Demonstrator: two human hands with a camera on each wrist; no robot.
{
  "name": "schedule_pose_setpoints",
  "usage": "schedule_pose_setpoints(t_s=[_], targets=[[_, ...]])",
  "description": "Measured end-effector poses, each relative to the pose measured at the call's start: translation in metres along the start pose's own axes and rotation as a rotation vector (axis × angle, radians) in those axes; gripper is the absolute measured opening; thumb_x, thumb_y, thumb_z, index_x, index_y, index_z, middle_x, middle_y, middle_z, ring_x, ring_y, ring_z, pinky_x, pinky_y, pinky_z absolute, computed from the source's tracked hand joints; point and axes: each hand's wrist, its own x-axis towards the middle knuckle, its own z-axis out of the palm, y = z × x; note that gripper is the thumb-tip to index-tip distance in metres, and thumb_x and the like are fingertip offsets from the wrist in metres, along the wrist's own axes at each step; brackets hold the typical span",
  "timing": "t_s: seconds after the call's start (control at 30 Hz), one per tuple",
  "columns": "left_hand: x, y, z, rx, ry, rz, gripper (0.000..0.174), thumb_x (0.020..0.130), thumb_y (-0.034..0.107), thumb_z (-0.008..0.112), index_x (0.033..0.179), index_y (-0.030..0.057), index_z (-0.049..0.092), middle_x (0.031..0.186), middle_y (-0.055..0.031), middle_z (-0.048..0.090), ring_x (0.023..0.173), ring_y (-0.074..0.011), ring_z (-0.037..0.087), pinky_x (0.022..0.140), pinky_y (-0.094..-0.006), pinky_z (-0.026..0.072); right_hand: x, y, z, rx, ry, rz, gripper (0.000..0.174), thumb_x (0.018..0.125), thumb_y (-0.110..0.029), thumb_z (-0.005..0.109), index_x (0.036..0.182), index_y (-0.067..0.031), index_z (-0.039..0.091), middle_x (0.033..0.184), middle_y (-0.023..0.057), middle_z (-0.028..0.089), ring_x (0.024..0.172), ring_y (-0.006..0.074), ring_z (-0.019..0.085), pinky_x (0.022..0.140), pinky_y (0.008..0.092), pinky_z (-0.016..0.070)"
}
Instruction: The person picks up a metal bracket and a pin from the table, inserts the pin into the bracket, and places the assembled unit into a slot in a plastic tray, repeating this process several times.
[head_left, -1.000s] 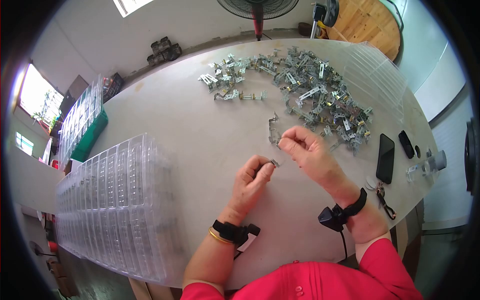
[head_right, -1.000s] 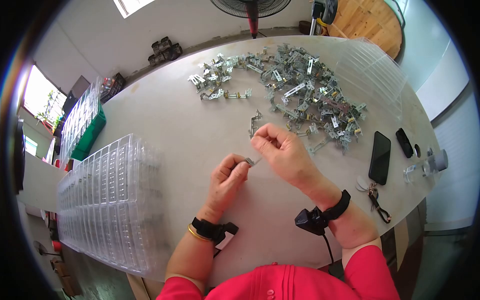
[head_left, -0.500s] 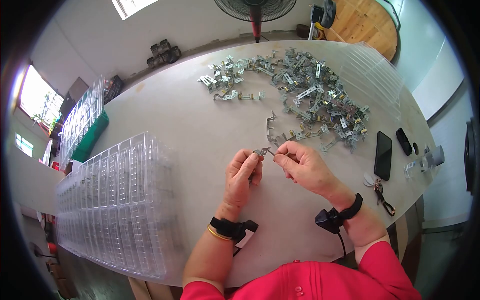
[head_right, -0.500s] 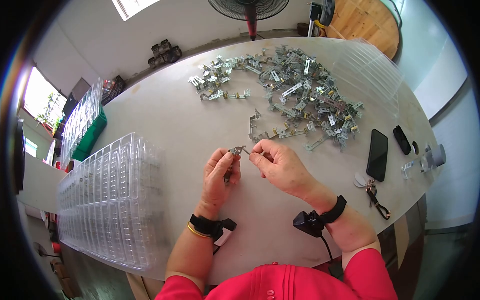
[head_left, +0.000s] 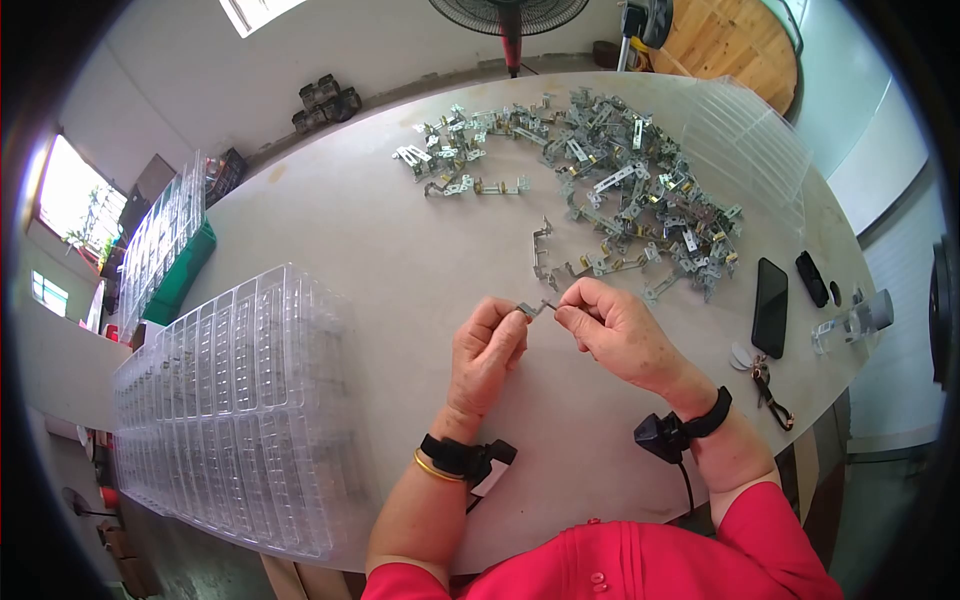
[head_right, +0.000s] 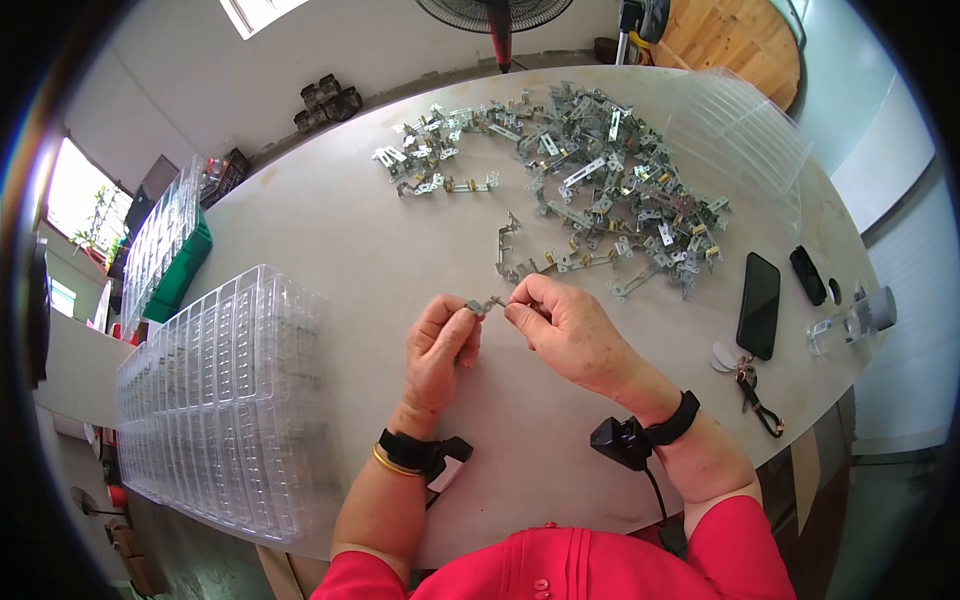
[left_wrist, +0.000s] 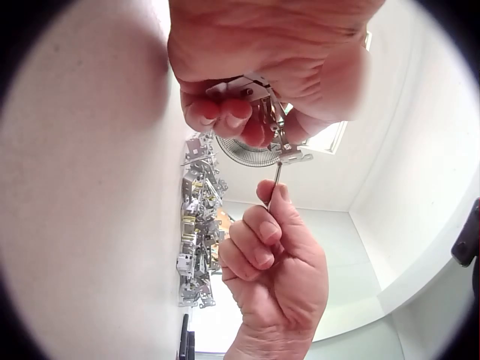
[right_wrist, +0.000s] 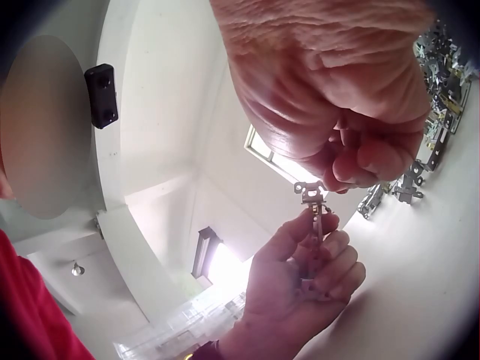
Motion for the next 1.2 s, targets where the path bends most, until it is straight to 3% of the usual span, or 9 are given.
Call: schedule_pose_setpoints(t_s=[0.13, 0.23, 0.3, 0.4, 0.73, 0.8, 0.9, 1.1, 1.2], targets=[[-0.003, 0.003, 0.005, 0.124, -0.012, -0.004, 0.016, 0.101, 0.018, 0.059, 0.095, 0.0034, 0.060, 0.073, 0.0050, 0.051, 0.065, -0.0041, 0.044, 0.059, -0.0208, 0.0376, 0.000, 0.002, -0.003, -0.073, -0.014, 0.023, 0.013, 0.101, -0.015, 0.058, 0.099, -0.0021, 0.059, 0.072, -0.0023, 0.057, 0.065, 0.0053, 0.051, 0.057, 0.0243, 0.0420], [-0.003, 0.002, 0.004, 0.169, -0.010, -0.003, 0.017, 0.100, 0.018, 0.060, 0.094, 0.0024, 0.060, 0.075, 0.0052, 0.051, 0.068, -0.0037, 0.044, 0.062, -0.0208, 0.0378, 0.001, 0.007, -0.005, 0.006, -0.023, 0.050, 0.015, 0.103, -0.017, 0.054, 0.106, -0.0026, 0.058, 0.075, 0.0002, 0.061, 0.066, 0.0067, 0.055, 0.058, 0.0243, 0.0450], [-0.003, 0.001, 0.005, 0.229, -0.005, 0.019, 0.015, 0.099, 0.016, 0.062, 0.093, 0.0018, 0.060, 0.075, 0.0056, 0.052, 0.069, -0.0036, 0.044, 0.062, -0.0211, 0.0376, 0.002, 0.007, -0.010, 0.228, -0.126, 0.185, 0.021, 0.105, -0.020, 0.052, 0.116, -0.0026, 0.056, 0.078, 0.0001, 0.061, 0.069, 0.0080, 0.059, 0.060, 0.0242, 0.0490], [-0.003, -0.003, 0.007, 0.256, -0.046, 0.099, 0.012, 0.099, 0.015, 0.062, 0.097, 0.0035, 0.062, 0.075, 0.0056, 0.053, 0.069, -0.0037, 0.044, 0.060, -0.0209, 0.0368, 0.004, 0.008, -0.014, 0.342, -0.166, 0.203, 0.025, 0.105, -0.024, 0.051, 0.117, -0.0031, 0.058, 0.081, 0.0015, 0.063, 0.070, 0.0087, 0.061, 0.060, 0.0243, 0.0498], [-0.006, 0.002, 0.013, 0.452, -0.108, 0.150, 0.015, 0.094, 0.015, 0.070, 0.093, 0.0036, 0.061, 0.072, 0.0034, 0.051, 0.065, -0.0063, 0.041, 0.058, -0.0244, 0.0365, 0.006, 0.013, -0.011, 0.219, -0.167, 0.225, 0.020, 0.102, -0.030, 0.060, 0.108, -0.0107, 0.063, 0.083, -0.0021, 0.062, 0.070, 0.0057, 0.057, 0.059, 0.0218, 0.0480], [-0.006, 0.004, 0.014, 0.496, -0.097, 0.152, 0.016, 0.092, 0.015, 0.071, 0.092, 0.0032, 0.060, 0.070, 0.0014, 0.050, 0.063, -0.0078, 0.041, 0.057, -0.0255, 0.0368, 0.006, 0.016, -0.008, 0.099, -0.037, 0.078, 0.019, 0.103, -0.029, 0.059, 0.106, -0.0110, 0.063, 0.085, -0.0032, 0.063, 0.071, 0.0052, 0.058, 0.060, 0.0219, 0.0489], [-0.006, 0.001, 0.015, 0.550, -0.062, 0.253, 0.015, 0.091, 0.013, 0.072, 0.091, 0.0028, 0.060, 0.069, -0.0004, 0.051, 0.062, -0.0092, 0.042, 0.057, -0.0261, 0.0381, 0.006, 0.017, -0.007, 0.203, 0.018, 0.052, 0.018, 0.104, -0.027, 0.058, 0.106, -0.0095, 0.062, 0.086, -0.0031, 0.064, 0.073, 0.0058, 0.061, 0.062, 0.0223, 0.0520], [-0.004, -0.005, 0.017, 0.623, 0.037, 0.336, 0.014, 0.090, 0.010, 0.072, 0.091, 0.0023, 0.061, 0.071, -0.0029, 0.057, 0.062, -0.0105, 0.049, 0.057, -0.0269, 0.0423, -0.003, 0.006, -0.003, 0.249, -0.043, 0.160, 0.015, 0.104, -0.021, 0.056, 0.105, -0.0070, 0.061, 0.088, -0.0004, 0.065, 0.077, 0.0074, 0.065, 0.066, 0.0247, 0.0566], [-0.003, -0.005, 0.016, 0.643, 0.010, 0.368, 0.016, 0.088, 0.011, 0.074, 0.092, 0.0022, 0.061, 0.073, -0.0040, 0.059, 0.062, -0.0110, 0.050, 0.057, -0.0272, 0.0434, -0.002, 0.017, -0.002, 0.252, -0.079, 0.066, 0.014, 0.104, -0.018, 0.056, 0.103, -0.0049, 0.060, 0.087, 0.0006, 0.065, 0.076, 0.0080, 0.065, 0.066, 0.0250, 0.0566]])
